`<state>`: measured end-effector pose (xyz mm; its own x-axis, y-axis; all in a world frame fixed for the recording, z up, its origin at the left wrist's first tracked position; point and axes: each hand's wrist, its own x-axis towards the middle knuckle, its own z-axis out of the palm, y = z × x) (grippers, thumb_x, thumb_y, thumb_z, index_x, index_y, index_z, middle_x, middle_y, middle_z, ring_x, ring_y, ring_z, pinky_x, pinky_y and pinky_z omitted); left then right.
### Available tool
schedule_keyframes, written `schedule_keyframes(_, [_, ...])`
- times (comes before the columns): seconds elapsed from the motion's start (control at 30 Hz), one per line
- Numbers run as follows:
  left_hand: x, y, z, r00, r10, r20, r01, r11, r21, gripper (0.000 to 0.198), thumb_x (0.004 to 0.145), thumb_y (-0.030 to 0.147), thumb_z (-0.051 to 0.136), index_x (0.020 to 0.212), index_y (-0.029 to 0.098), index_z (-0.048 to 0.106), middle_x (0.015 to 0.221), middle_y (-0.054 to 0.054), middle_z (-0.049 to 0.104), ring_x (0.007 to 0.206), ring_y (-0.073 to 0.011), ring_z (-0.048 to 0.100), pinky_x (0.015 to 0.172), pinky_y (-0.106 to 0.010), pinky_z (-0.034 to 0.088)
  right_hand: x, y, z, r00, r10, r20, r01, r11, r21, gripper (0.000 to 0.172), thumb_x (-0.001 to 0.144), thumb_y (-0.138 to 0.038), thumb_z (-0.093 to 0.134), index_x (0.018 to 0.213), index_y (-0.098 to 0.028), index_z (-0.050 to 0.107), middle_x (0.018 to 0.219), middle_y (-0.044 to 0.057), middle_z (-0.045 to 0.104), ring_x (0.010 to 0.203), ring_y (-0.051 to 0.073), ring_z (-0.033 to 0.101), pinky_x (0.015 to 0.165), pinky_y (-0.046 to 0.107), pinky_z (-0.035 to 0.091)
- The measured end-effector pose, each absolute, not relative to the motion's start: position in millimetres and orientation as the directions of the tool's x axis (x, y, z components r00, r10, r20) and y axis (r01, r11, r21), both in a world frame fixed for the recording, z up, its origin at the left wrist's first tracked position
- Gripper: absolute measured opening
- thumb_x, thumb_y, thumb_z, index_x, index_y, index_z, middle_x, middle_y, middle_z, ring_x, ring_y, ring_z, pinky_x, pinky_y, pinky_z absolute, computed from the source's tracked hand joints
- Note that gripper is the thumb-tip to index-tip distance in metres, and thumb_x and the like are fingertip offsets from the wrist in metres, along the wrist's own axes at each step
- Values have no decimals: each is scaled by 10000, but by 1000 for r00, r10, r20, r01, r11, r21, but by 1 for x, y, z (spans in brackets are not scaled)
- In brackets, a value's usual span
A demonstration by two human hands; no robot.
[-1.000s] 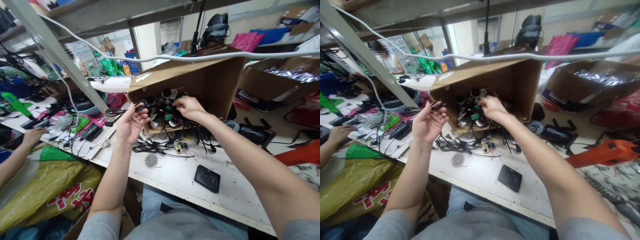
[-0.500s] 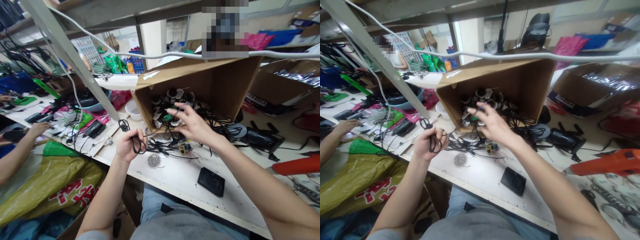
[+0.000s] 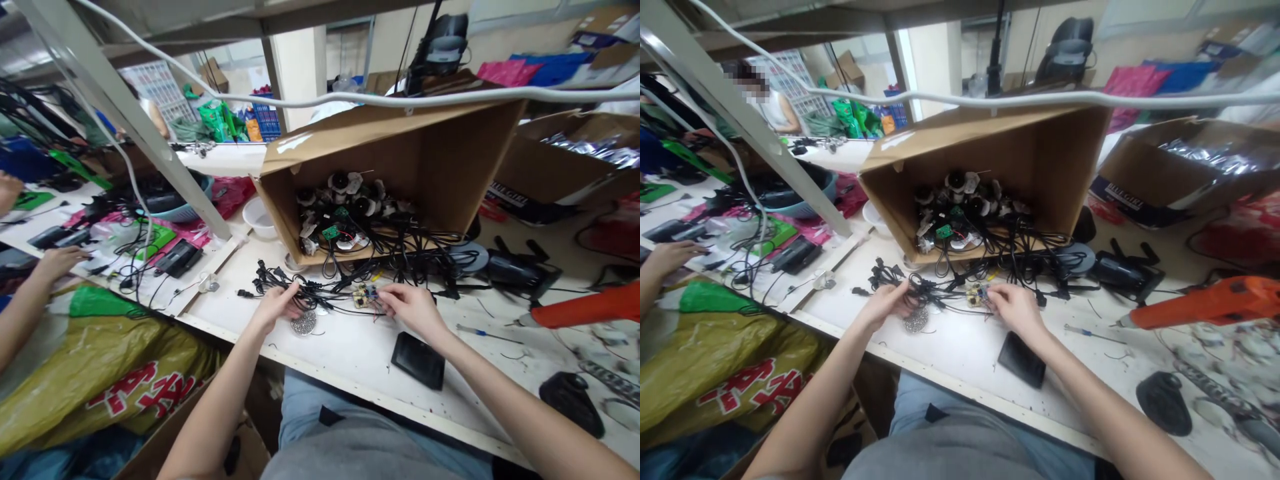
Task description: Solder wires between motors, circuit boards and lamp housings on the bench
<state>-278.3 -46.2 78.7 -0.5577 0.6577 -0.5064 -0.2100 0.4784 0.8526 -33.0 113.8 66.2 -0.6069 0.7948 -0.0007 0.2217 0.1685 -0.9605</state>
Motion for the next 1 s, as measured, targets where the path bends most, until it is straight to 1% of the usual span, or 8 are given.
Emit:
schedule_keyframes(0.07, [-283, -47, 82, -641, 633, -434, 134, 649, 749, 501, 918, 548, 651, 604, 160, 602, 603, -84, 695, 548, -190, 654, 556, -268, 502, -28, 116, 79, -622, 773, 121, 300, 379, -875, 238, 813, -454, 706, 729, -232, 726, 720, 53, 684, 678, 220, 639, 694, 367, 547])
schedule_keyframes(0.17, [-290, -47, 89, -715, 662, -223, 569, 737, 365, 547, 923, 597, 620, 590, 163, 629, 688, -141, 724, 740, -288, 720, 661, -314, 491, -41, 129, 109, -725, 577, 377, 367, 786, -498, 280, 958, -344, 520, 886, -204, 752, 848, 91, 711, 775, 228, 666, 743, 350, 534])
schedule_keyframes(0.27, [-289, -43, 97, -733, 671, -108, 668, 741, 66, 562, 947, 641, 547, 734, 149, 717, 847, -194, 751, 908, -367, 726, 693, -344, 468, -79, 162, 134, -797, 429, 426, 327, 898, -294, 289, 948, -199, 483, 1057, -169, 748, 1006, 106, 724, 919, 233, 689, 851, 337, 542])
schedule_keyframes(0.37, [-281, -40, 108, -741, 667, -79, 670, 742, -10, 538, 988, 611, 482, 843, 163, 743, 890, -180, 759, 917, -364, 725, 661, -335, 429, -121, 201, 144, -901, 370, 226, 295, 905, -305, 470, 801, -50, 541, 1217, -185, 712, 1203, 90, 714, 1108, 228, 679, 962, 295, 527])
schedule_keyframes(0.5, [-275, -39, 121, -706, 708, -11, 706, 706, 61, 435, 1004, 530, 502, 856, 189, 729, 834, -126, 762, 865, -315, 723, 637, -318, 391, -154, 228, 144, -956, 290, -43, 286, 889, -357, 661, 711, -77, 670, 1344, -265, 657, 1324, 51, 701, 1190, 265, 671, 976, 305, 536])
schedule_keyframes(0.63, [-278, -33, 126, -617, 777, 123, 779, 581, 235, 321, 973, 445, 589, 810, 199, 717, 787, -71, 755, 787, -248, 705, 657, -301, 407, -161, 228, 147, -964, 247, -99, 266, 895, -357, 617, 706, -160, 753, 1313, -239, 679, 1282, 52, 724, 1170, 268, 679, 955, 295, 535])
schedule_keyframes(0.83, [-279, -7, 141, -513, 792, 331, 780, 268, 566, 157, 909, 315, 669, 981, 192, 736, 904, -54, 755, 808, -193, 682, 780, -283, 491, -143, 217, 180, -935, 341, 99, 271, 866, -421, 631, 675, -158, 795, 1293, -218, 687, 1148, 36, 757, 998, 225, 706, 864, 285, 551])
schedule_keyframes(1.0, [-271, 18, 159, -384, 850, 361, 600, -67, 797, 681, 728, 261, 842, 1366, 201, 609, 1424, -121, 622, 1265, -291, 597, 1039, -350, 477, -99, 187, 209, -863, 334, 379, 81, 832, -548, 582, 674, -265, 818, 1243, -230, 706, 1117, 42, 735, 1000, 248, 687, 926, 388, 559])
